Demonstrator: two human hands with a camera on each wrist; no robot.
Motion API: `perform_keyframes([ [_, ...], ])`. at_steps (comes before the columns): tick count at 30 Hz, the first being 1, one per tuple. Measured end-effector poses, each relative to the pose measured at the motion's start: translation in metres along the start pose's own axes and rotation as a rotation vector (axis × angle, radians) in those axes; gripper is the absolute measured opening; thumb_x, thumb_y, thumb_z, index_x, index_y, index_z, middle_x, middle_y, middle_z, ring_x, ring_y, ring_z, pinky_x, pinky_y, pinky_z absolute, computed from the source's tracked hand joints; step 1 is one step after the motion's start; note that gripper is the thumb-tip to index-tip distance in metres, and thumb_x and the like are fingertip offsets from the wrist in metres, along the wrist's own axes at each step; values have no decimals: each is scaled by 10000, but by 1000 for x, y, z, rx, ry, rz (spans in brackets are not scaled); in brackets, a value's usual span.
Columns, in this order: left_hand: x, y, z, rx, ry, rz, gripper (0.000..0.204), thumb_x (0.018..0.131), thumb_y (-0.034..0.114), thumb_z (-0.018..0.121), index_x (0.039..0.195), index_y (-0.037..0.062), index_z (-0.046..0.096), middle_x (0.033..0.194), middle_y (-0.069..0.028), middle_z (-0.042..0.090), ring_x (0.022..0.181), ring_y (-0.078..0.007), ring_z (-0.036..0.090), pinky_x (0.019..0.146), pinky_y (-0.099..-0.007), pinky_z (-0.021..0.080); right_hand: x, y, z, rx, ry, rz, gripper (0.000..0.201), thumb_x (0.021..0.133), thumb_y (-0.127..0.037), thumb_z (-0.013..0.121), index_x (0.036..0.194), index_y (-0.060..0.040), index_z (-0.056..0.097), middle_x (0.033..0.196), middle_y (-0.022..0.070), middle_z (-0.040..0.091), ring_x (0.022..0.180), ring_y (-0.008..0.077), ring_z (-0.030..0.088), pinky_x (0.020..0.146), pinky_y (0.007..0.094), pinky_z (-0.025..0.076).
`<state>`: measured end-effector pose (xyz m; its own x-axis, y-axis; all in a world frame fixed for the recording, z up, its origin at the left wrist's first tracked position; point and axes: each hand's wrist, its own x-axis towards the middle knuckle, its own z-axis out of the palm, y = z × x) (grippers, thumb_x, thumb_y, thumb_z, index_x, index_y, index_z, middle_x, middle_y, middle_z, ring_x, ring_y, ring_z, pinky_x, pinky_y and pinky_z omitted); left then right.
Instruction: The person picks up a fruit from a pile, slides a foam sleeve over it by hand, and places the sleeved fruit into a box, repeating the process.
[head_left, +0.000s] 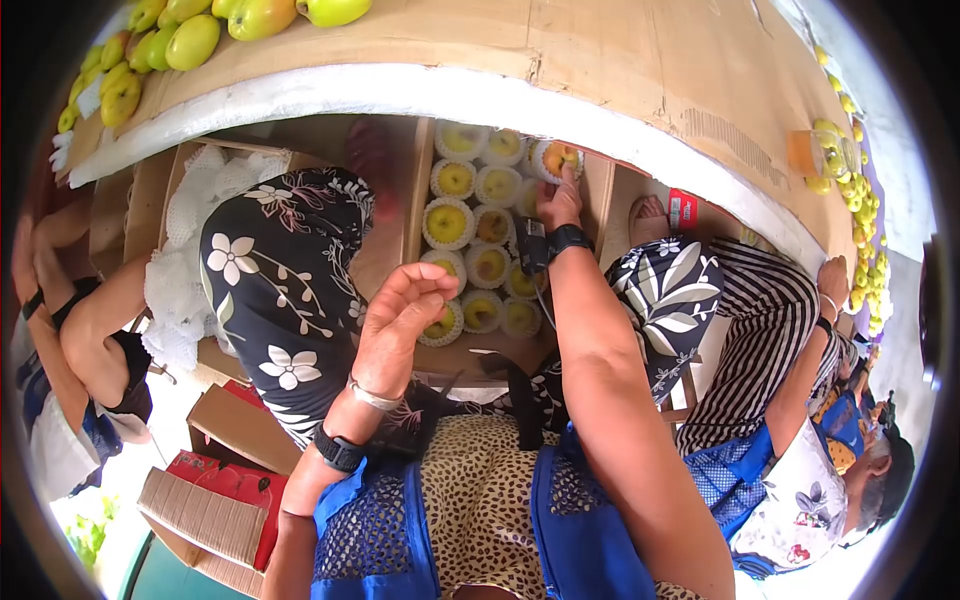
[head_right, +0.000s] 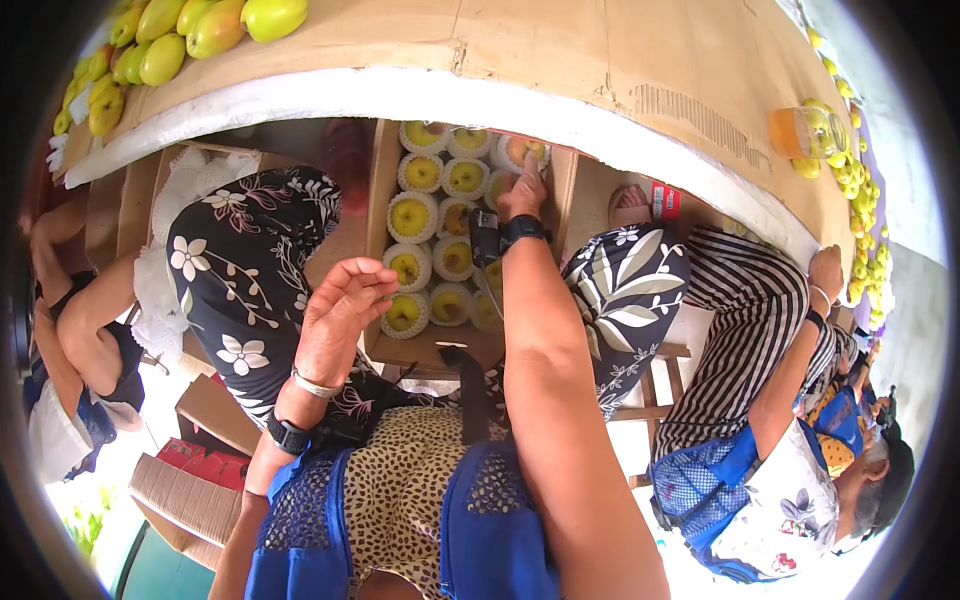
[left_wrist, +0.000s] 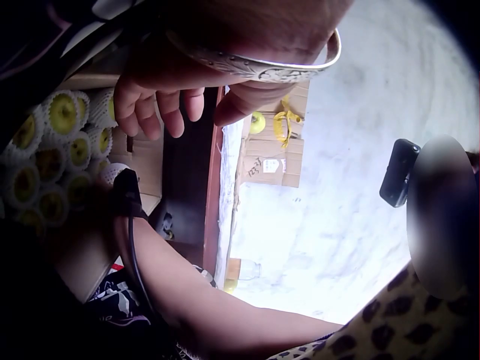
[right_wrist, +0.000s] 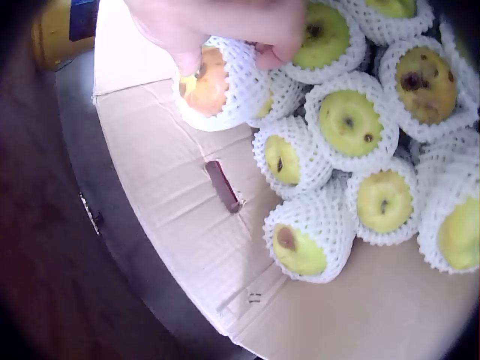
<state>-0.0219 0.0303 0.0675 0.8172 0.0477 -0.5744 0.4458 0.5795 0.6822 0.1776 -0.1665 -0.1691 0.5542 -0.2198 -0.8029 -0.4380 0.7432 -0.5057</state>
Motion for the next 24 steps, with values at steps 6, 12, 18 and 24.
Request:
perform_keyframes([
  [6,0,-2,0,-33,-3,26,225,852,51,498,1075,73,518,1040,-50,587,982,-128,527,828,-248,400,-16,-8,-22,-1403,-83,-703,631,728,-178,656,1288,-78,384,995,156,582,907,308,576,764,390,472],
  [12,-3,-10,-16,-77,-138,167,269,843,63,556,1106,89,504,1096,-53,577,1025,-154,542,856,-289,426,-31,21,-42,-1346,-556,-552,448,729,-51,582,1163,-61,473,1089,138,553,929,284,554,770,356,464],
  [18,-51,56,-50,-137,-295,357,298,853,125,537,1132,48,465,1093,-90,559,980,-190,561,796,-303,471,-122,29,-3,-585,-533,220,463,848,-239,581,1245,-73,412,1273,100,371,1128,257,384,860,393,385],
  [24,-68,68,-189,-215,484,731,261,839,142,549,1089,72,519,1021,-82,597,847,-151,575,716,-273,476,-225,-3,15,-642,-855,265,507,853,-253,574,1287,-67,388,1281,104,418,1121,238,427,914,381,374],
])
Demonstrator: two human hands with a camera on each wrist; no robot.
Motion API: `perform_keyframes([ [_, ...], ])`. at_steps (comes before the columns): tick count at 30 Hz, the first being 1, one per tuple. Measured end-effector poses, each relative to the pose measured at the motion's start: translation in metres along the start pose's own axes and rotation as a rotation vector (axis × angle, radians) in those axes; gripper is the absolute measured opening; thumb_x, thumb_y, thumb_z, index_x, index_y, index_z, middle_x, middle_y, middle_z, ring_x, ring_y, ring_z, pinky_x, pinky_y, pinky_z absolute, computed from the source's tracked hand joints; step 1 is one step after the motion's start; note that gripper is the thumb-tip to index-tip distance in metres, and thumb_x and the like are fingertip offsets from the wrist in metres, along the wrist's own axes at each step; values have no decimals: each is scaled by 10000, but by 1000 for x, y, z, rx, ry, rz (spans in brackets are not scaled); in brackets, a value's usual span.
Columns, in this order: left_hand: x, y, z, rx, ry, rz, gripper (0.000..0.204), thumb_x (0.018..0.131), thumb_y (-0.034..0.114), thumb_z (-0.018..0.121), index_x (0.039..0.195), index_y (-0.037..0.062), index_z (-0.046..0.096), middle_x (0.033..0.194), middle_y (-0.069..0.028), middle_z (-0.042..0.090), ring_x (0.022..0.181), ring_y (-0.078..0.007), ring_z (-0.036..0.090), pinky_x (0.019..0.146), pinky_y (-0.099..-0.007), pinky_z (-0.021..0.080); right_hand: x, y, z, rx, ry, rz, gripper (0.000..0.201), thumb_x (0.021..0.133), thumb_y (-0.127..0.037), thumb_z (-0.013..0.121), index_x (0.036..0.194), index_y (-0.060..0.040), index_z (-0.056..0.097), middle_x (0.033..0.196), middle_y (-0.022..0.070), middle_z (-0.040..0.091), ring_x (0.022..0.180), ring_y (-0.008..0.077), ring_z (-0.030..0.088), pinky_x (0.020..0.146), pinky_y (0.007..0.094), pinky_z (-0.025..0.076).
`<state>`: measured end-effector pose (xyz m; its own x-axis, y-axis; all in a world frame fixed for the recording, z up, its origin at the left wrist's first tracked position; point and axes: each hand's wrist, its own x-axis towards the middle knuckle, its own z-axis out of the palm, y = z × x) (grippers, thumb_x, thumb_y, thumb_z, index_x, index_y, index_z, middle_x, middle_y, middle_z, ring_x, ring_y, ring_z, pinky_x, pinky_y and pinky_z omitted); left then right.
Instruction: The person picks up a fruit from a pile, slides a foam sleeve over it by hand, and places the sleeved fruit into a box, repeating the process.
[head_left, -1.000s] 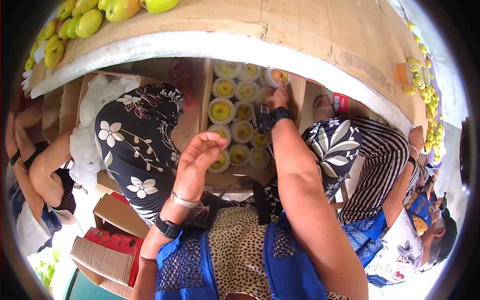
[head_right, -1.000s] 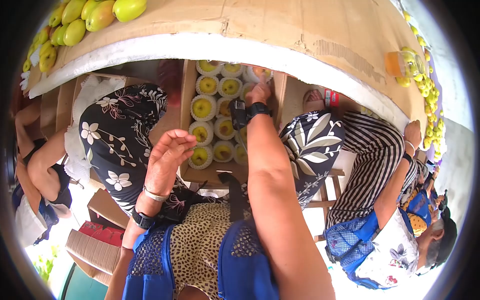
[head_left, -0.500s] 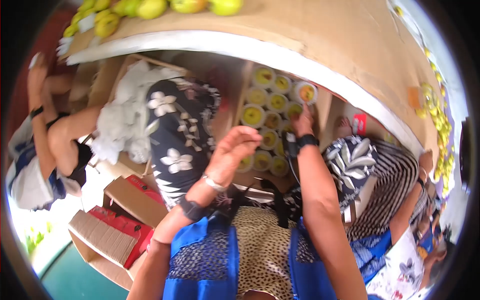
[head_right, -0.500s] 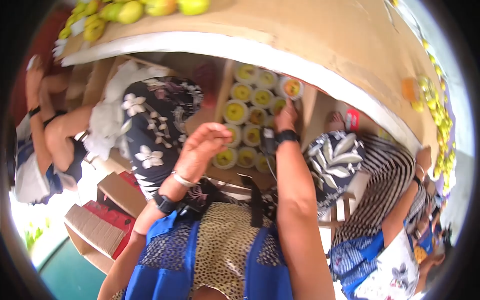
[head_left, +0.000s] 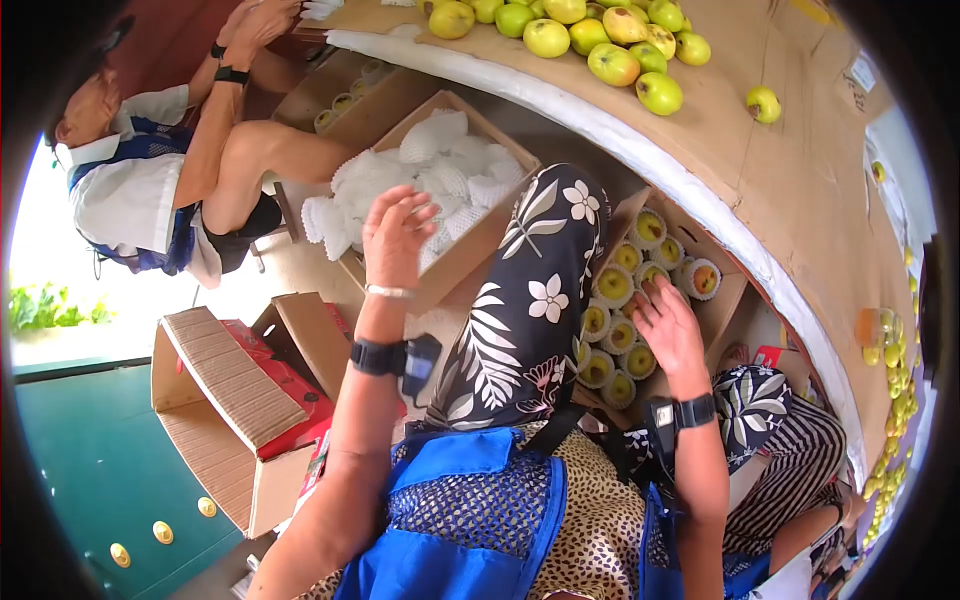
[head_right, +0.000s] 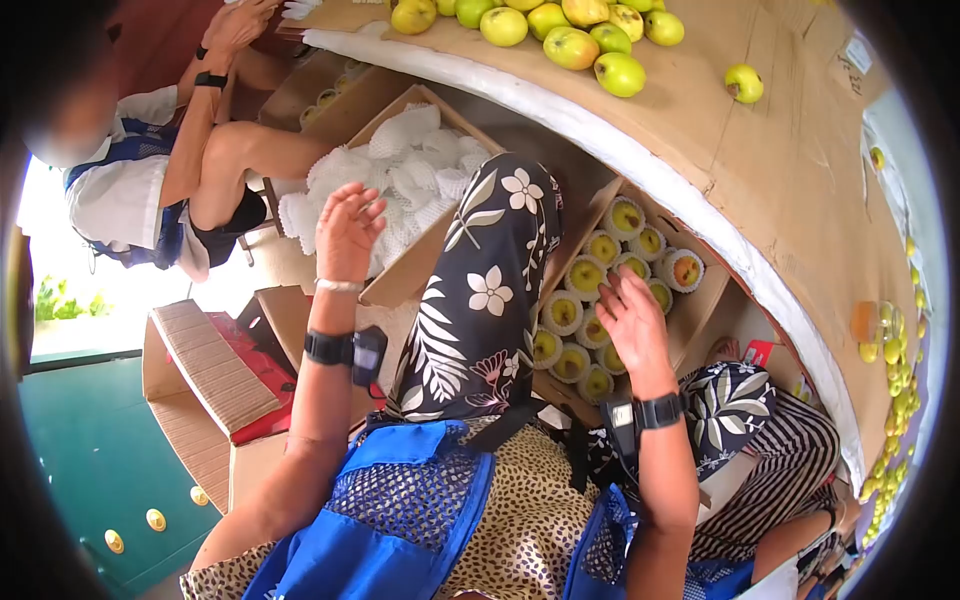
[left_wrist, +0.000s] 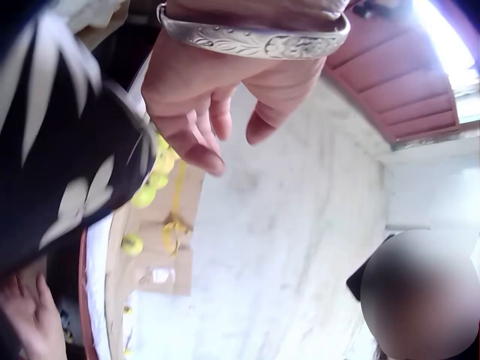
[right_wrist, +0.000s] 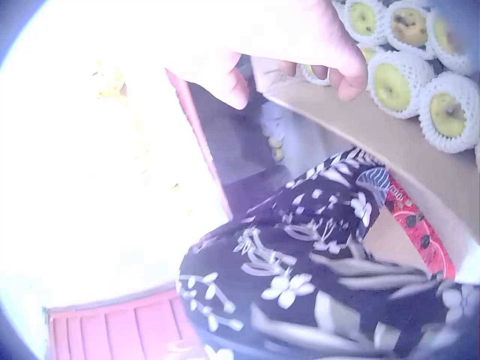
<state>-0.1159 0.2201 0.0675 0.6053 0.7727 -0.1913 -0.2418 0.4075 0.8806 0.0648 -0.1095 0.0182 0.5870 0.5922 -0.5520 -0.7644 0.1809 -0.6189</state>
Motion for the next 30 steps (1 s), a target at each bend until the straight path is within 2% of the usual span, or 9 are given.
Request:
perform_keyframes([
  [1,9,-14,-20,225,192,39,234,832,128,553,1059,72,544,1010,-78,603,829,-147,576,704,-266,469,-12,1,5,-11,-8,9,505,851,-253,576,1283,-66,393,1281,101,421,1114,230,435,911,373,376],
  [5,44,-89,-98,903,-31,23,295,760,20,579,1049,80,573,976,-72,615,831,-175,595,668,-286,474,-35,12,3,24,11,47,464,834,-223,598,1239,-66,436,1219,85,486,1063,221,493,855,365,409],
  [7,42,-87,-66,1197,-68,150,400,708,-9,564,1097,74,534,1121,-138,555,887,-264,598,771,-353,484,-35,25,-10,81,37,88,431,832,-222,600,1213,-77,461,1202,87,507,1060,217,498,854,358,408],
  [10,77,-111,-44,1202,-224,352,499,701,-43,534,1172,112,484,1275,-154,435,943,-335,576,815,-396,476,-35,37,-9,87,69,112,372,834,-223,594,1164,-83,496,1170,89,531,1042,211,507,857,337,403],
  [14,113,-121,-12,1714,-349,156,629,695,-94,532,1261,148,406,1378,-129,311,1086,-339,512,879,-397,459,-36,51,-10,109,92,135,343,832,-210,597,1144,-92,514,1146,76,549,1030,204,518,853,338,406],
  [17,142,-156,-34,1757,-572,191,647,686,-108,536,1266,149,406,1376,-126,325,1076,-330,523,877,-399,461,-40,59,-15,134,137,175,347,837,-201,595,1156,-95,507,1165,86,536,1062,225,500,869,350,399],
  [21,134,-139,-18,1739,-433,135,469,715,-19,568,1158,123,508,1160,-173,483,959,-343,574,815,-416,485,-39,61,-15,141,151,194,355,840,-204,591,1163,-86,500,1176,96,529,1078,235,491,876,354,397],
  [28,111,-112,-21,1416,76,409,246,759,211,582,965,78,600,897,-193,583,801,-385,563,699,-463,452,-33,58,-17,121,89,173,456,831,-242,596,1226,-74,440,1242,109,484,1095,232,481,888,342,396],
  [30,95,-88,-16,1373,52,356,233,760,217,576,933,64,601,873,-202,596,773,-380,557,690,-440,454,-31,56,-14,143,87,136,388,846,-205,583,1190,-63,473,1181,91,524,1031,219,525,847,329,417],
])
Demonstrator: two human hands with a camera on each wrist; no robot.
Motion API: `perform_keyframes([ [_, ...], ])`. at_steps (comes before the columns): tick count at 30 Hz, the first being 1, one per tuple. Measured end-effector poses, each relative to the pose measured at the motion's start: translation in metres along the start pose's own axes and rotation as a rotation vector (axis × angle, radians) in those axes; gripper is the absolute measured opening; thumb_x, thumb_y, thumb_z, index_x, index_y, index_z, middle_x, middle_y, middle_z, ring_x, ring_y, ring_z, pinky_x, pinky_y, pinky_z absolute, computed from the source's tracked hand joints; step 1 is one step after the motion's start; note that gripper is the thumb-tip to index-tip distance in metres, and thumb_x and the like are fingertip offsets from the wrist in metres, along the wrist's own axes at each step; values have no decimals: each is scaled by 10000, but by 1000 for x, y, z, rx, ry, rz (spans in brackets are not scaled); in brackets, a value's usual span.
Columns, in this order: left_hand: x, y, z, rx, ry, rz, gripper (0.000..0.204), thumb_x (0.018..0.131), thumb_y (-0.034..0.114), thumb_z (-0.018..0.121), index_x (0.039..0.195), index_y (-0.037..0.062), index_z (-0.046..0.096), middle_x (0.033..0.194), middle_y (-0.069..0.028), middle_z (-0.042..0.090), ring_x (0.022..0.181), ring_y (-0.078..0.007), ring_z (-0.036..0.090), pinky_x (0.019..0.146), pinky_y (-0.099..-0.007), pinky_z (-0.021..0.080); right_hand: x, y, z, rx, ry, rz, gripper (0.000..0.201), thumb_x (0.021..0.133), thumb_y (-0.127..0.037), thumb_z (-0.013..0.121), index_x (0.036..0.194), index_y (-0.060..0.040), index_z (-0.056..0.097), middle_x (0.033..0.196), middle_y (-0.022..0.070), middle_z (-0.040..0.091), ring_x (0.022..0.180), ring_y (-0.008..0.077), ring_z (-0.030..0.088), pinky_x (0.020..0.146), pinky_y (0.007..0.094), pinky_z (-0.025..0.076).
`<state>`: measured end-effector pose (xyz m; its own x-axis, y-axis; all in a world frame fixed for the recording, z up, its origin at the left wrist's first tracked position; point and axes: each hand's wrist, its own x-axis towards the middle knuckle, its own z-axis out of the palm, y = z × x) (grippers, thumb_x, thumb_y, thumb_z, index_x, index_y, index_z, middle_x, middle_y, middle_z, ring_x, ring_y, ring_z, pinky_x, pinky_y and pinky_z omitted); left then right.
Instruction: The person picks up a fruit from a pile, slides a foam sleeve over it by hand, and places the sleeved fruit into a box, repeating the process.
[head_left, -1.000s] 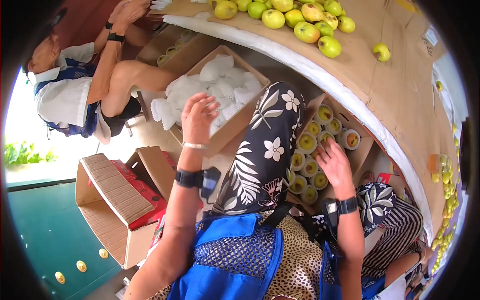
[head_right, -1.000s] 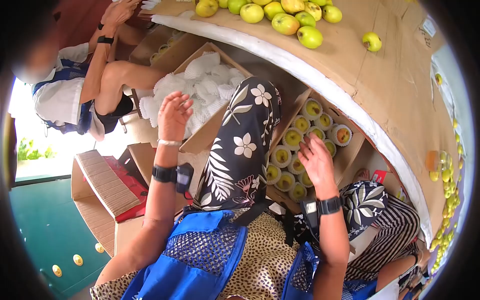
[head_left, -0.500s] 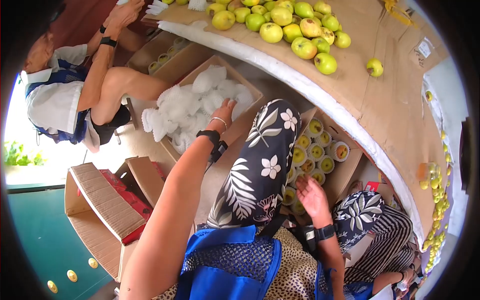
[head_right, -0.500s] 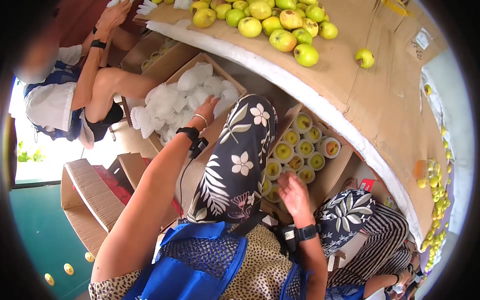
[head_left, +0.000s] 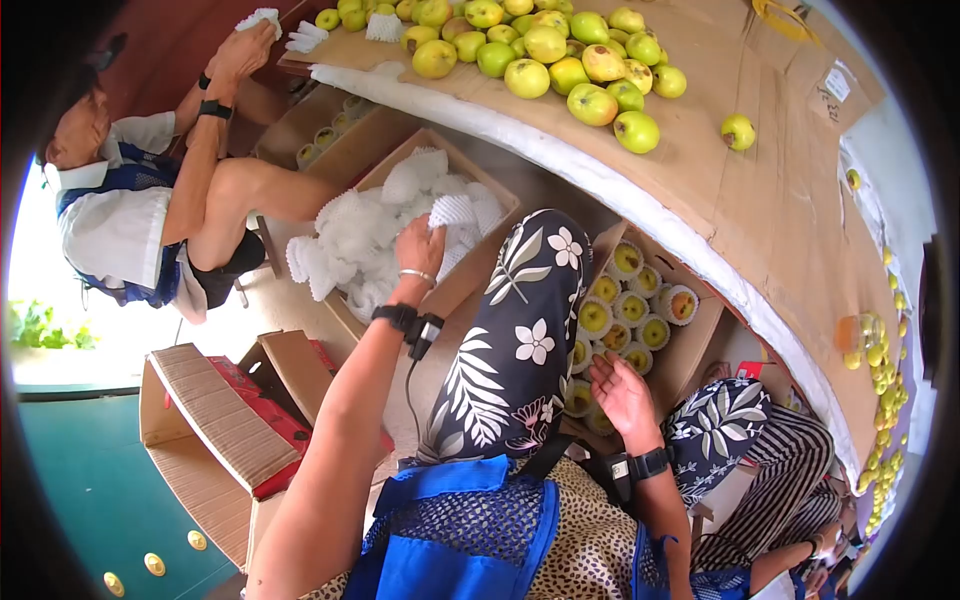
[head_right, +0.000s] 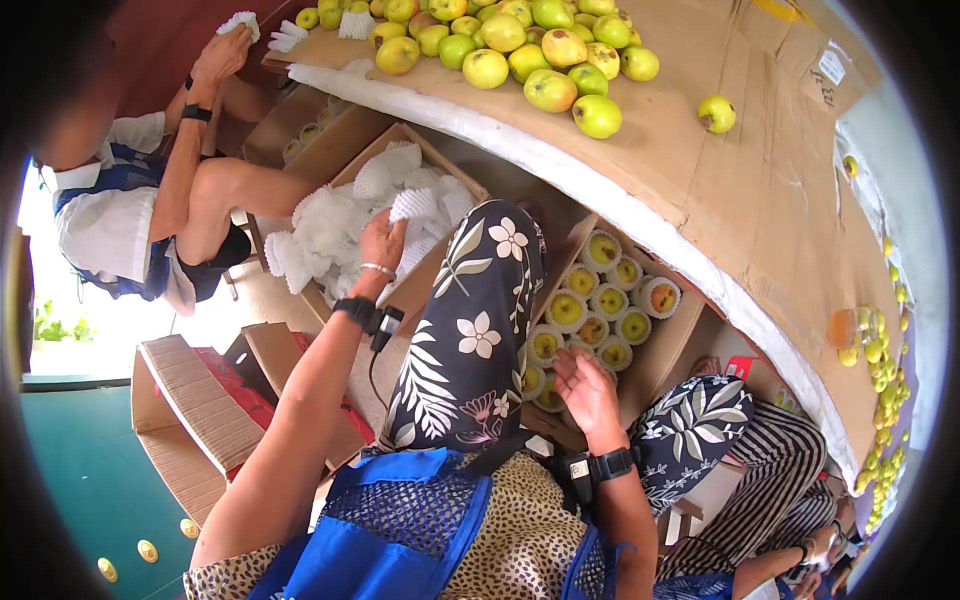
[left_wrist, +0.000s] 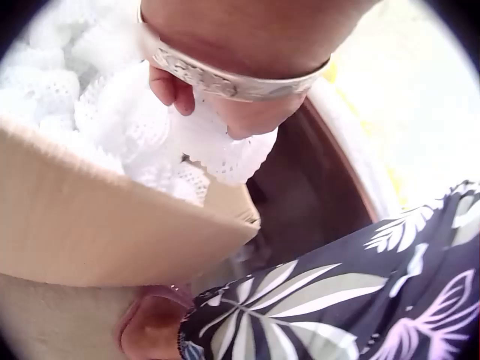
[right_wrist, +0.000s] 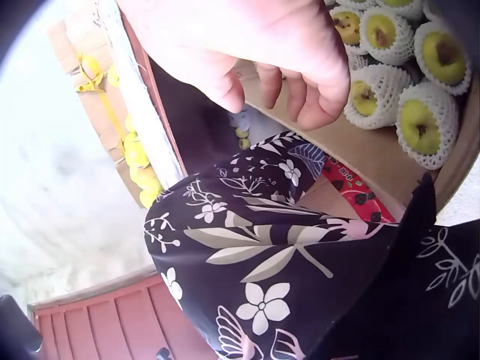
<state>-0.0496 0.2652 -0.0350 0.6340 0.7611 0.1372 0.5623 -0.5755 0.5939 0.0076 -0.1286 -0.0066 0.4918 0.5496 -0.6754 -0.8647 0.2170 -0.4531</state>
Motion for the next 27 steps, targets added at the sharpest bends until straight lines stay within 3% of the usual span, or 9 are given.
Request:
perform_keyframes([
  [1,-6,11,-16,-24,-22,-13,228,760,220,573,917,57,602,861,-206,602,758,-378,554,685,-429,455,0,-1,3,14,-2,-18,354,854,-187,577,1171,-57,489,1150,82,544,1000,212,547,826,323,427],
  [5,-48,86,-76,-899,-17,-28,273,757,46,511,1023,11,564,874,-48,596,754,-134,542,647,-259,433,-13,-17,36,-256,-39,-250,367,861,-153,567,1194,-39,463,1124,66,546,994,176,546,824,288,426],
  [8,-88,156,-130,-1041,-183,-19,359,761,2,469,1118,13,506,943,-31,564,803,-86,512,694,-219,422,-35,-34,83,-428,-182,-540,400,840,-85,583,1209,-24,443,1123,66,536,1009,146,527,853,281,419],
  [11,-114,182,-112,-1112,-425,91,348,772,-11,429,1115,7,484,934,-20,556,826,-56,497,734,-196,408,-59,-46,119,-433,-370,-761,457,799,-7,613,1215,-13,425,1142,74,519,1037,138,509,894,303,416],
  [15,-147,215,-81,-1202,-603,-13,255,821,-3,437,1070,9,488,939,-9,558,828,-51,505,715,-199,419,-57,-46,118,-315,-353,-771,395,820,-19,600,1174,-1,426,1066,61,554,960,108,541,840,264,447],
  [19,-163,208,-57,-1085,-670,-19,275,861,45,433,1136,36,436,1003,-42,554,886,-87,520,746,-214,432,-54,-33,88,-299,-280,-754,265,844,-49,593,1081,5,487,963,20,578,847,49,538,736,206,457],
  [21,-173,209,-54,-1183,-703,-201,358,859,78,465,1209,41,398,1098,-67,533,980,-126,516,814,-255,428,-52,-29,82,-235,-235,-771,211,852,-72,591,1032,7,512,878,10,591,772,39,535,665,199,449],
  [24,-168,204,-60,-1481,-948,-431,445,849,89,498,1271,55,362,1194,-82,492,1081,-172,488,886,-321,413,-41,-25,73,-251,-135,-820,136,855,-85,586,949,-1,537,769,-5,588,701,31,523,606,196,433],
  [27,-173,212,-58,-1156,-876,12,523,833,163,566,1292,41,347,1248,-106,468,1151,-216,462,960,-408,378,-38,-26,63,-337,-94,-798,128,837,-85,606,903,-10,526,754,-8,576,682,27,507,586,197,422],
])
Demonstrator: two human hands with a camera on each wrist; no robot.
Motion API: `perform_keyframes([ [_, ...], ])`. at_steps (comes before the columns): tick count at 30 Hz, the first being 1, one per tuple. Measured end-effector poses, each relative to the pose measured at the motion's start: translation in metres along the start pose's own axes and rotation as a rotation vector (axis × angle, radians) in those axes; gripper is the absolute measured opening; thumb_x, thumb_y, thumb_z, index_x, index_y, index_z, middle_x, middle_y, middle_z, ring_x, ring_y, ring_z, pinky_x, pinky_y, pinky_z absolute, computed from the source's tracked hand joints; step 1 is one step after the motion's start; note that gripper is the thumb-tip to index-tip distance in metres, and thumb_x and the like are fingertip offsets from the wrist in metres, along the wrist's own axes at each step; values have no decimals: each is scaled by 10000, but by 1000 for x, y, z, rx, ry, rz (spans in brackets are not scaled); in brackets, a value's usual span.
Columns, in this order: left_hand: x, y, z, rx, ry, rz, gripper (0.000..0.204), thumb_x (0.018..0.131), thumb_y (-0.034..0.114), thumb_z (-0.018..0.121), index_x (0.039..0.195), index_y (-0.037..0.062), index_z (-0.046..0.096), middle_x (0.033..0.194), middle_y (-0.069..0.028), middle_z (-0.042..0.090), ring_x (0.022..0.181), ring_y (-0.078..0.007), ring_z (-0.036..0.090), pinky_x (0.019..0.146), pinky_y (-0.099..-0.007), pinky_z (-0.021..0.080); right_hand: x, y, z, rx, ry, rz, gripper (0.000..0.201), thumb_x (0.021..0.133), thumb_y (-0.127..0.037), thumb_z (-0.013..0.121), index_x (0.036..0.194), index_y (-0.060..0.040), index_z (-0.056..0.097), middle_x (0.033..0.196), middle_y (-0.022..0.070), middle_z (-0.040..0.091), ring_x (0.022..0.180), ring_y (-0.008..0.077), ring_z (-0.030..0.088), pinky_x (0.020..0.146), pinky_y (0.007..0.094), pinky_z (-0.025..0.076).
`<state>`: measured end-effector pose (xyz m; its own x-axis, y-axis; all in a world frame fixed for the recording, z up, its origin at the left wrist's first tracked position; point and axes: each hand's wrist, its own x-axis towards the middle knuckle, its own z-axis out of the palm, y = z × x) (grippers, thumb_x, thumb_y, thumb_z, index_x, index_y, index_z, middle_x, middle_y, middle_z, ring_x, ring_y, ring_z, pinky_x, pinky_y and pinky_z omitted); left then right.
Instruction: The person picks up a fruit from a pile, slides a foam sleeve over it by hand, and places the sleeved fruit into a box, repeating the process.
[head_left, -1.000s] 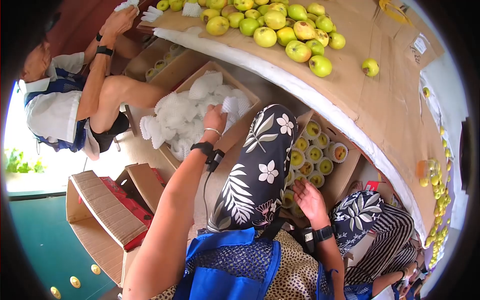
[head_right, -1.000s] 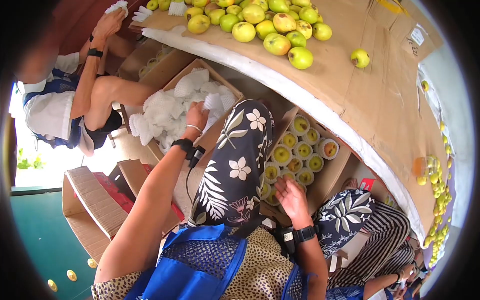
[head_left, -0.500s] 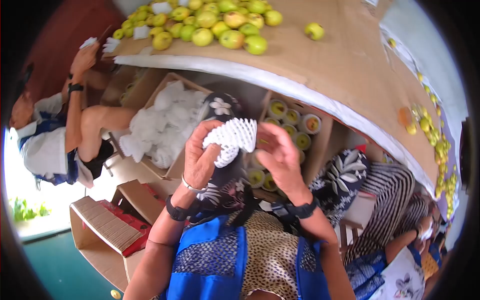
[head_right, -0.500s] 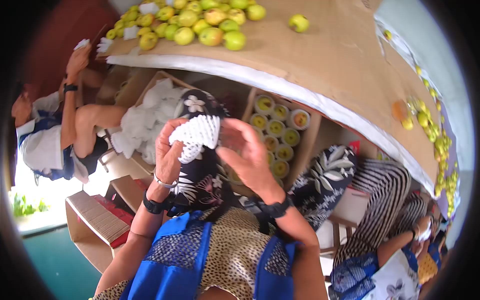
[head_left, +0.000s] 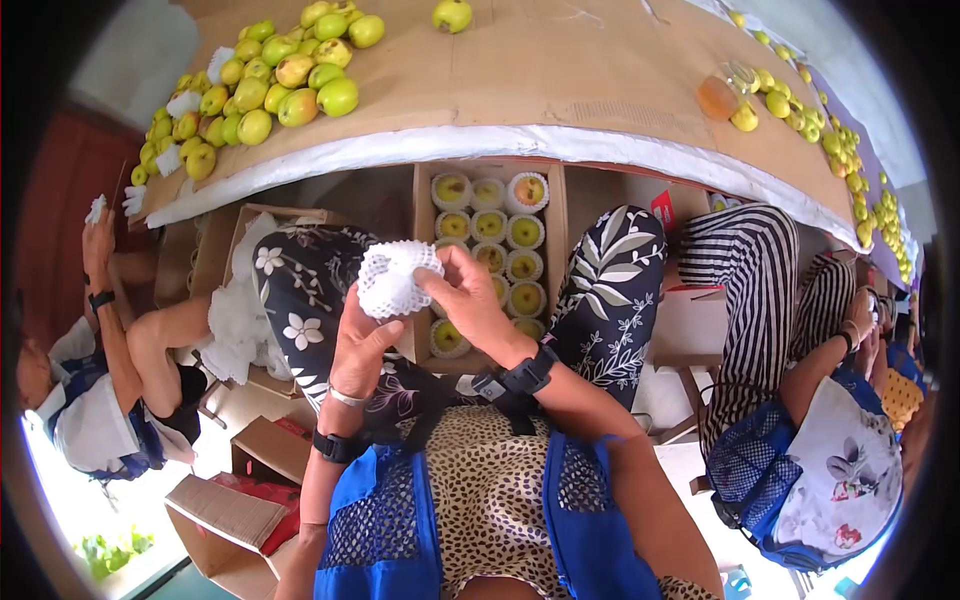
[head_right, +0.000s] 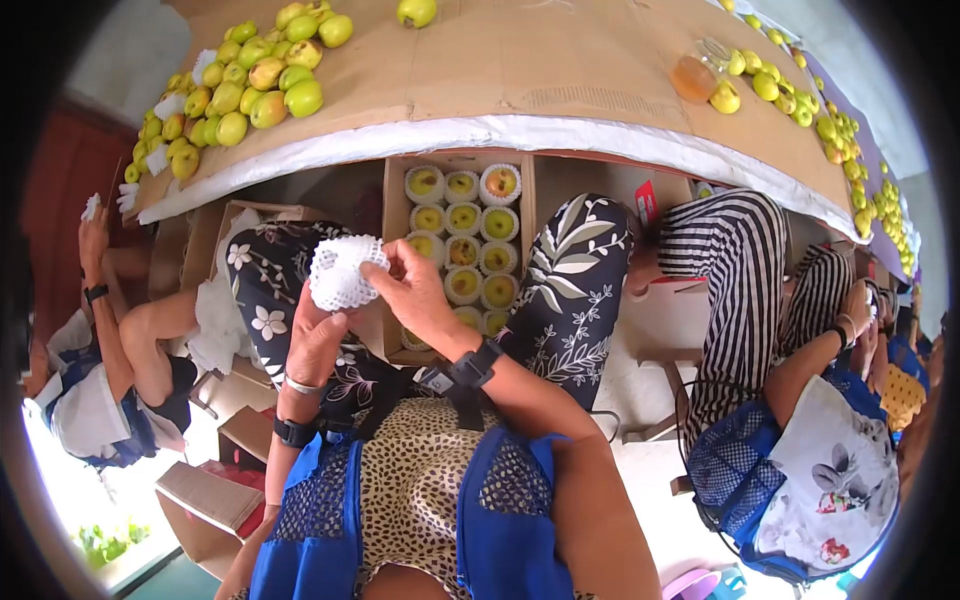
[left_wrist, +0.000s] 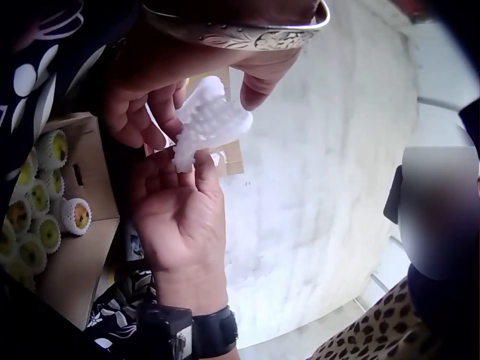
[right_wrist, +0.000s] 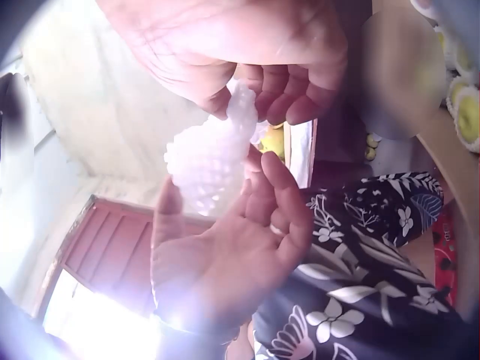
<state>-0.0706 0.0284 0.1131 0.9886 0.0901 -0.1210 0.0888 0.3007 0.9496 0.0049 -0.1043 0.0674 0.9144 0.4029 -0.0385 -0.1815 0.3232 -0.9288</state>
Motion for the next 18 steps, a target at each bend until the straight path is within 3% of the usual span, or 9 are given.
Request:
perform_keyframes([
  [3,2,-10,-12,-186,130,-115,588,824,249,603,1311,54,337,1275,-115,457,1178,-242,453,971,-406,373,-2,6,6,80,-41,29,151,804,-84,634,868,-19,513,757,-17,559,672,24,494,571,198,414],
  [6,3,6,-7,-442,0,-70,487,845,149,583,1263,17,372,1214,-111,503,1121,-224,499,961,-386,388,-4,1,4,129,-57,29,151,791,-71,634,862,-22,510,749,-28,548,656,26,491,559,199,415],
  [10,-4,-12,-19,-112,75,-71,499,815,115,621,1241,6,385,1202,-108,506,1108,-209,498,968,-359,381,-1,9,4,48,-83,16,168,772,-87,653,846,-23,517,708,-13,547,614,37,484,531,209,412],
  [11,-5,-10,-17,-298,128,-145,531,786,68,645,1243,7,383,1199,-105,505,1112,-196,490,968,-343,377,-2,13,4,-10,-73,5,172,766,-92,659,839,-23,519,697,-6,547,602,42,482,522,213,410],
  [14,-1,-3,-12,-243,27,-64,525,782,40,640,1241,8,387,1196,-95,509,1108,-188,492,957,-338,386,-1,16,5,-69,12,-27,213,747,-143,685,815,-22,523,676,18,546,573,74,480,514,240,412],
  [18,3,-19,-26,-143,179,-84,576,770,49,658,1268,34,369,1200,-93,510,1108,-198,495,967,-340,374,-1,27,-1,-202,-54,40,279,733,-214,707,824,-25,524,661,23,542,552,111,482,513,273,414],
])
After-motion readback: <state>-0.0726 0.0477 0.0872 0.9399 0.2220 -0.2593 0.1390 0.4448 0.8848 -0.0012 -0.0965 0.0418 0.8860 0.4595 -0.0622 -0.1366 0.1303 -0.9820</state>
